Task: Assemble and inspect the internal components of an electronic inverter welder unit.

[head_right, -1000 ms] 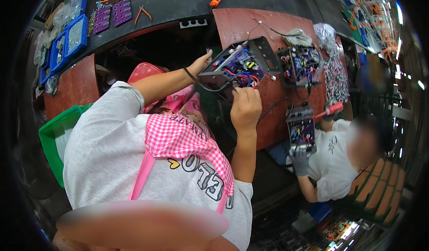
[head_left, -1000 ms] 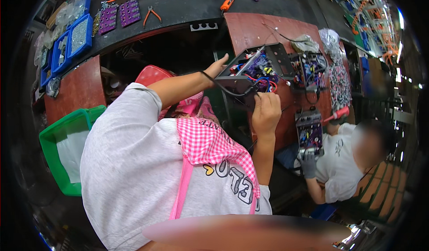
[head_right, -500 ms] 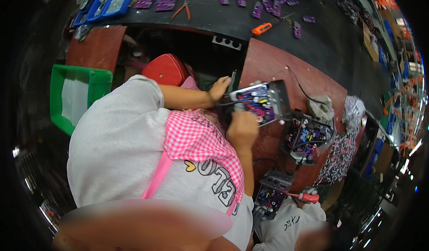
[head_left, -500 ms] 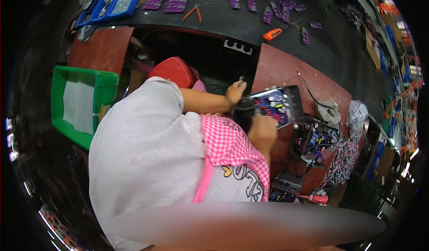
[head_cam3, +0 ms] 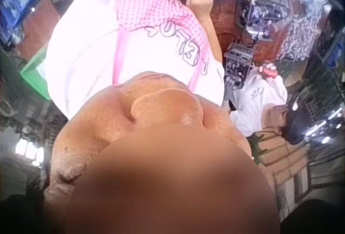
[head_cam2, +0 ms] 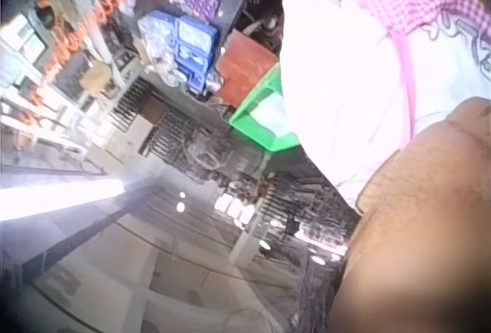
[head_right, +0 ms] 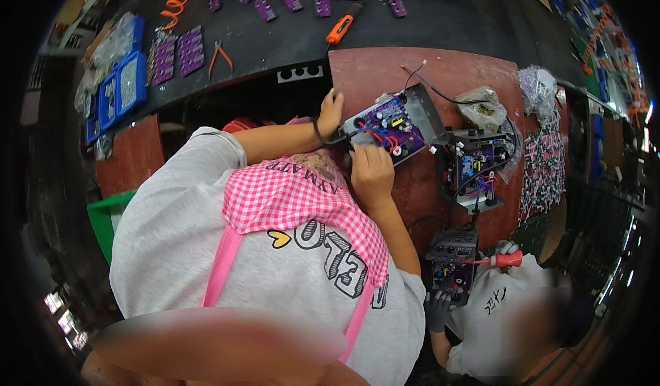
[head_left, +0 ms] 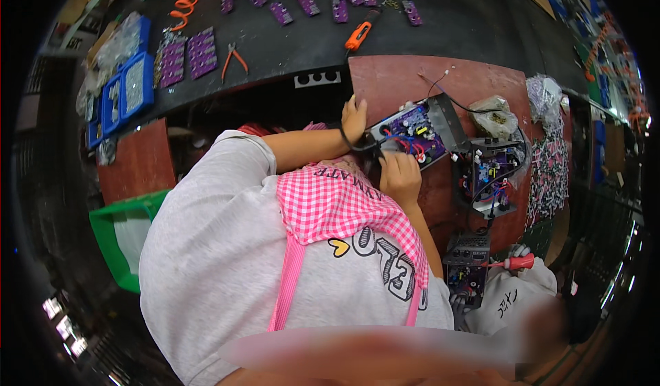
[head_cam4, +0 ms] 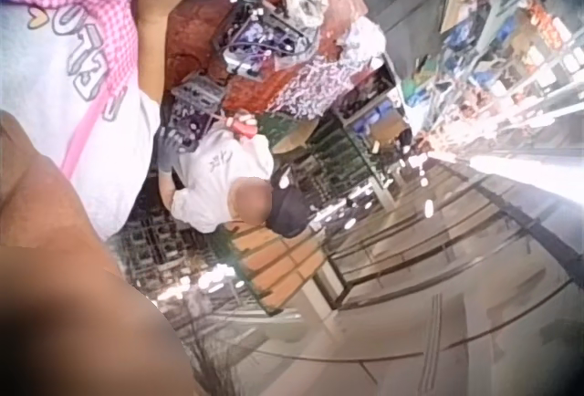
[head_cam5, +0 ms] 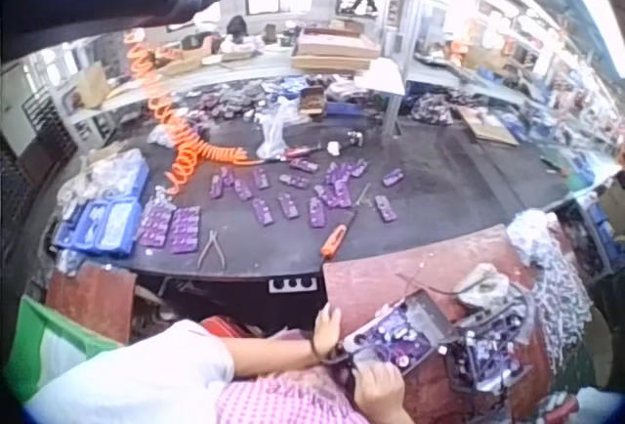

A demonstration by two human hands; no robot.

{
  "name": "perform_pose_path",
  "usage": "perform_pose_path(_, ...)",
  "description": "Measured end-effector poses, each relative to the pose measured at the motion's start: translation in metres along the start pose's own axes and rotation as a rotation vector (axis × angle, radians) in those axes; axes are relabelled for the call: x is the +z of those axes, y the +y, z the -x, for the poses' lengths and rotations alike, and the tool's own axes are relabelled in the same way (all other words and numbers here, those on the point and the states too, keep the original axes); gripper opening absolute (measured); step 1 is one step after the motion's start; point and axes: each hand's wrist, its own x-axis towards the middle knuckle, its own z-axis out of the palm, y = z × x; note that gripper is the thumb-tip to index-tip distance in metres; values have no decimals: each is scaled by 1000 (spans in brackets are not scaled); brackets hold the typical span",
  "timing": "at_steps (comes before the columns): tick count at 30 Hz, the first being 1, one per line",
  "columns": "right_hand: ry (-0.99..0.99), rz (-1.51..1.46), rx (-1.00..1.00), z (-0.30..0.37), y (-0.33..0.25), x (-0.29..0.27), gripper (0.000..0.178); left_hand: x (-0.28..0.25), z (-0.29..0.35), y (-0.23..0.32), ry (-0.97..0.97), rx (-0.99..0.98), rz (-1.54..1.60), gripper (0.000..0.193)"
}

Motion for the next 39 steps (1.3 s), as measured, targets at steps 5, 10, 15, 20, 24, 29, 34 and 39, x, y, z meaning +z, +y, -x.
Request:
perform_pose_path(5,-4,64,52,-2,6,9,19,-103,-40,11,-1435,395,-154,58)
perform_pose_path(10,-53,142,225,-34,6,21,18,-161,-175,138,-1703,172,-929,38)
perform_pose_path(15,-71,159,388,-64,0,22,18,-52,-293,216,-1195,741,-927,30)
perform_pose_path(20,-75,168,600,-78,-17,18,15,100,-361,228,-717,1243,-1041,64)
perform_pose_path(24,33,212,762,-84,-24,26,15,142,-378,207,-758,1201,-1205,67)
perform_pose_path(29,94,228,834,-82,-22,28,16,143,-390,187,-824,1065,-1288,48)
perform_pose_path(34,136,171,748,-85,-19,26,17,120,-394,201,-744,1283,-976,33)
perform_pose_path(39,204,-46,830,-103,-15,6,15,80,-351,249,-705,263,-163,27)
